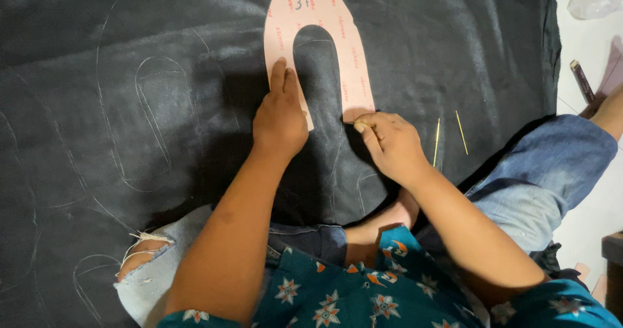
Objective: The person places a U-shaped paper pattern onto a large piece of black fabric and uses a small pointed tool to trace the outline. They repeatedly reposition the pattern and continue tracing along its edges to mark the fabric.
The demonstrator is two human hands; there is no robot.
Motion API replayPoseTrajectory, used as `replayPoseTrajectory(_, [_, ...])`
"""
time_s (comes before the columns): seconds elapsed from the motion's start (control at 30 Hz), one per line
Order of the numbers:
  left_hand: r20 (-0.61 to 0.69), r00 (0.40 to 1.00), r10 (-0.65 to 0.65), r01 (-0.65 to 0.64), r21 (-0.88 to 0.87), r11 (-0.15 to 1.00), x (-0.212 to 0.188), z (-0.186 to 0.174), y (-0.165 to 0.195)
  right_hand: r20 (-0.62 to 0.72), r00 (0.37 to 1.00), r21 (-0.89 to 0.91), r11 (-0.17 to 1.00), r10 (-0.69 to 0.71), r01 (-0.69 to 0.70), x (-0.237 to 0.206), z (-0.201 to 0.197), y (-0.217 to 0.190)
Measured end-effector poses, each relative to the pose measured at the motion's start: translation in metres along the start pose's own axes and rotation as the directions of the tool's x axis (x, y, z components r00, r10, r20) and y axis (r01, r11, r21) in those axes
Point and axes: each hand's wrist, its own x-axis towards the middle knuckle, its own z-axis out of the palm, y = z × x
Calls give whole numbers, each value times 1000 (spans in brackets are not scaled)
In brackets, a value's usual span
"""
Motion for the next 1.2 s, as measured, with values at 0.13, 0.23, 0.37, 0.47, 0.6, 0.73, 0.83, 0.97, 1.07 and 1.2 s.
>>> replayPoseTrajectory(0.13, [-35, 999, 6, -6, -5, 1000, -1, 5, -1, -58, 998, -78, 997, -16, 12, 18, 6, 11])
replayPoseTrajectory(0.23, [-78, 997, 28, -30, -26, 999, -2, 7, -2, -117, 993, -112, 993, 27, -40, 49, 15, 22])
replayPoseTrajectory(0.37, [-98, 994, 52, -57, -49, 997, -3, 9, -4, -167, 986, -96, 995, -19, 3, 68, 16, 25])
replayPoseTrajectory(0.47, [-93, 995, 22, -27, -48, 999, -3, 13, -3, -75, 997, -222, 975, -33, 16, 53, 10, 16])
replayPoseTrajectory(0.6, [-139, 990, 35, -45, -68, 997, -4, 17, -2, -48, 995, -154, 984, 85, -92, 43, 8, 12])
replayPoseTrajectory(0.73, [-171, 983, 64, -79, -80, 994, -4, 16, -2, -176, 984, -142, 988, 40, -65, 82, 18, 27])
replayPoseTrajectory(0.83, [-156, 987, 47, -65, -117, 991, -5, 15, -1, -210, 978, -131, 991, 9, -37, 98, 20, 33])
replayPoseTrajectory(0.97, [-116, 993, 19, -37, -153, 988, -7, 10, 2, -136, 990, -190, 982, -21, -5, 75, 12, 24])
replayPoseTrajectory(1.07, [-91, 996, 12, -28, -183, 983, -6, 5, 6, -96, 989, -158, 979, 112, -126, 57, 9, 17])
replayPoseTrajectory(1.2, [25, 996, -85, 88, -179, 980, -3, -2, 12, -170, 981, -157, 981, 89, -116, 85, 14, 26])
